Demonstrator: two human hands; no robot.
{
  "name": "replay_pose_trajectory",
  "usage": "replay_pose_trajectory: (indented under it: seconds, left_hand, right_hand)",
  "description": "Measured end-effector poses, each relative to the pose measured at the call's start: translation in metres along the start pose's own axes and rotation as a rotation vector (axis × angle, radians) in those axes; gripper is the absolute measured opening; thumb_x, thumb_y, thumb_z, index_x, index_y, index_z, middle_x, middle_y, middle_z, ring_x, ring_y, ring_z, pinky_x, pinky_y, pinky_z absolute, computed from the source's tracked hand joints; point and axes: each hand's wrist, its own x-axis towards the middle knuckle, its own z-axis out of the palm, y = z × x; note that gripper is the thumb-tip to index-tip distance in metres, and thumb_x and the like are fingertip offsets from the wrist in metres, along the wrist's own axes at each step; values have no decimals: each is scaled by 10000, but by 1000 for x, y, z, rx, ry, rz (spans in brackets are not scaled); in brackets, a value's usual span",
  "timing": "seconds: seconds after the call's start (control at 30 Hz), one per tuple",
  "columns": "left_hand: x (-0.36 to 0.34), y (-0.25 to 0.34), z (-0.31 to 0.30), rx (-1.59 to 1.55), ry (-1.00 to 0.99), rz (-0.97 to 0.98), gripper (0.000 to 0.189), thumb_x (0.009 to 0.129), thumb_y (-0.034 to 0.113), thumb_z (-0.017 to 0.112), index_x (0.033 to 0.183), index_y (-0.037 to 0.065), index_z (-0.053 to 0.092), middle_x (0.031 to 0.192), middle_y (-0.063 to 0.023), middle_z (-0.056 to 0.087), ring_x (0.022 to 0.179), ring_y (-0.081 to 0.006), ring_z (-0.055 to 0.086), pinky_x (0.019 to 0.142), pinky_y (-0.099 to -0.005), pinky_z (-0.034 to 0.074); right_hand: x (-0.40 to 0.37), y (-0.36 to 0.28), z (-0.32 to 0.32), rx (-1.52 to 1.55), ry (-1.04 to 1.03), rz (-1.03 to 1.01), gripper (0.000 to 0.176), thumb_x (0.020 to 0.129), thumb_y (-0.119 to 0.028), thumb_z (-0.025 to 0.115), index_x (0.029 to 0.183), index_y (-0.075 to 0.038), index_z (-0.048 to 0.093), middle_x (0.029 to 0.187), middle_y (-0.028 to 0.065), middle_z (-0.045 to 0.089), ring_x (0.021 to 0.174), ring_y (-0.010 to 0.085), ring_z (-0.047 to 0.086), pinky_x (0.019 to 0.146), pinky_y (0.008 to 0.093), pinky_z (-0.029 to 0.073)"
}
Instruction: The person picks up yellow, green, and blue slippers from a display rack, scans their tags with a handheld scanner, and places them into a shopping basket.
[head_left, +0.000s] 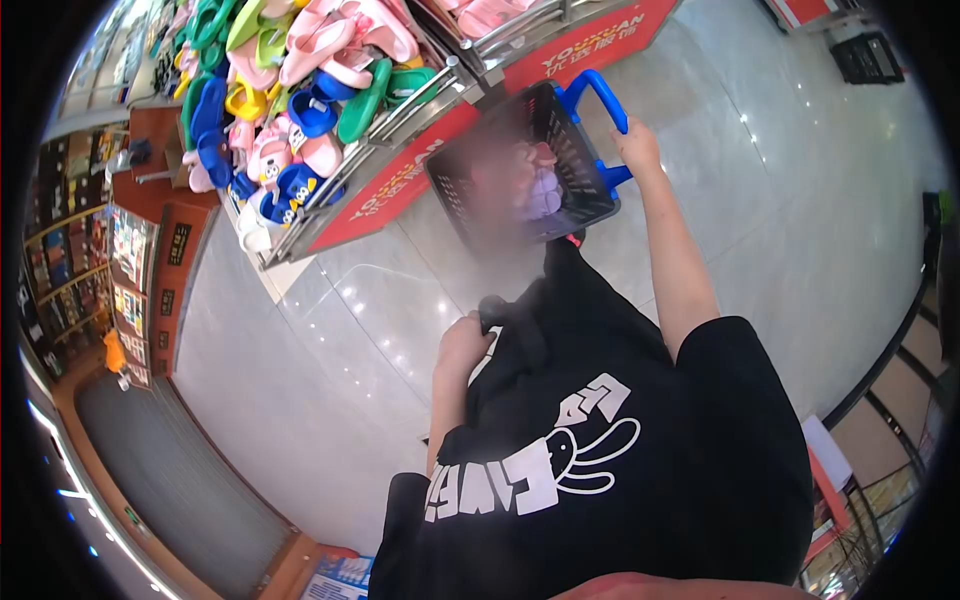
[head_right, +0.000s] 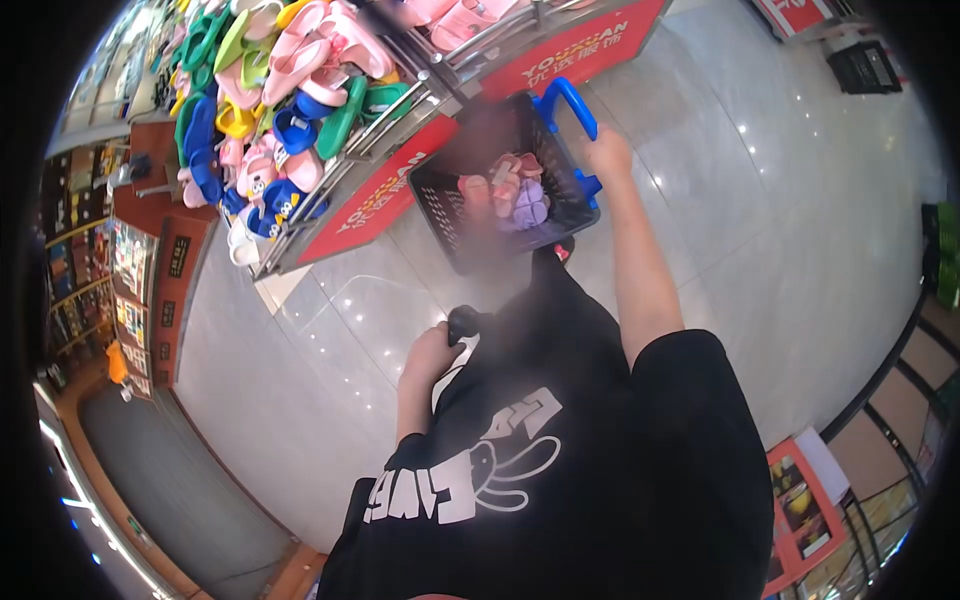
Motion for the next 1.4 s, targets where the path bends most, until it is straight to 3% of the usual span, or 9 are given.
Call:
replay_pose_trajectory:
  seconds: [0.17, 0.23, 0.77, 0.83, 0.93, 1.03, 1.13, 1.2, 1.4]
  left_hand:
    - [-22, 5, 43, -133, 72, -26, 347, 794, 238, 686, 1020, -8, 591, 956, -215, 668, 945, -367, 638, 819, -450, 500]
    - [-37, 5, 70, -195, 90, -10, 344, 796, 238, 685, 1021, -6, 595, 957, -214, 667, 947, -366, 637, 820, -447, 500]
    - [-121, 6, 227, -241, -6, -92, 362, 756, 233, 679, 1043, 20, 626, 985, -208, 672, 968, -366, 638, 852, -452, 500]
    - [-123, 18, 219, -284, 71, -93, 342, 735, 246, 668, 1000, 31, 647, 961, -203, 676, 949, -360, 642, 844, -451, 503]
    - [-127, 49, 197, -297, 159, -34, 342, 716, 289, 682, 941, 33, 662, 902, -203, 677, 899, -366, 645, 825, -453, 506]
    - [-121, 83, 177, -415, 286, -31, 357, 715, 304, 688, 940, 30, 656, 880, -205, 674, 877, -376, 644, 813, -458, 504]
    - [-105, 128, 163, -483, 421, -69, 364, 706, 288, 703, 945, 18, 651, 893, -206, 670, 891, -374, 639, 811, -455, 500]
    - [-89, 154, 170, -584, 491, 1, 373, 699, 270, 712, 959, 11, 649, 943, -207, 661, 927, -366, 629, 822, -448, 495]
    - [-27, 192, 207, -787, 712, 77, 553, 646, 196, 728, 1157, 3, 638, 1412, -177, 468, 1224, -352, 489, 1032, -380, 410]
  right_hand:
    - [2, 24, 8, 112, -50, -101, 283, 830, -235, 661, 1010, -22, 609, 868, 218, 670, 819, 351, 680, 701, 460, 520]
    - [-17, 25, 7, 317, -77, -85, 247, 848, -170, 655, 967, 27, 565, 645, 145, 590, 463, 240, 609, 435, 377, 496]
    - [-212, 88, 37, 412, -184, -63, 133, 772, -51, 565, 702, 60, 578, 633, 185, 657, 523, 246, 660, 500, 372, 526]
    - [-237, 101, 36, 777, -487, 32, 96, 798, -64, 573, 743, 14, 581, 651, 139, 643, 530, 231, 628, 510, 334, 512]
    - [-267, 116, 15, 826, -816, 126, 282, 888, -176, 610, 1091, 3, 532, 898, 144, 646, 841, 259, 668, 701, 404, 584]
    - [-263, 122, -21, 475, -1262, 128, 311, 905, -209, 607, 1086, 36, 549, 927, 169, 650, 725, 284, 690, 636, 378, 597]
    - [-225, 128, -34, 149, -1008, -422, 330, 870, -203, 648, 1075, 39, 557, 940, 191, 641, 789, 336, 678, 664, 404, 573]
    - [-202, 122, -64, -269, -473, -954, 368, 807, -150, 672, 1094, 49, 555, 1037, 215, 606, 944, 385, 622, 773, 448, 520]
    - [-164, 117, -81, -406, -304, -1497, 311, 794, -64, 506, 1079, 53, 555, 1117, 209, 558, 1057, 383, 536, 896, 505, 418]
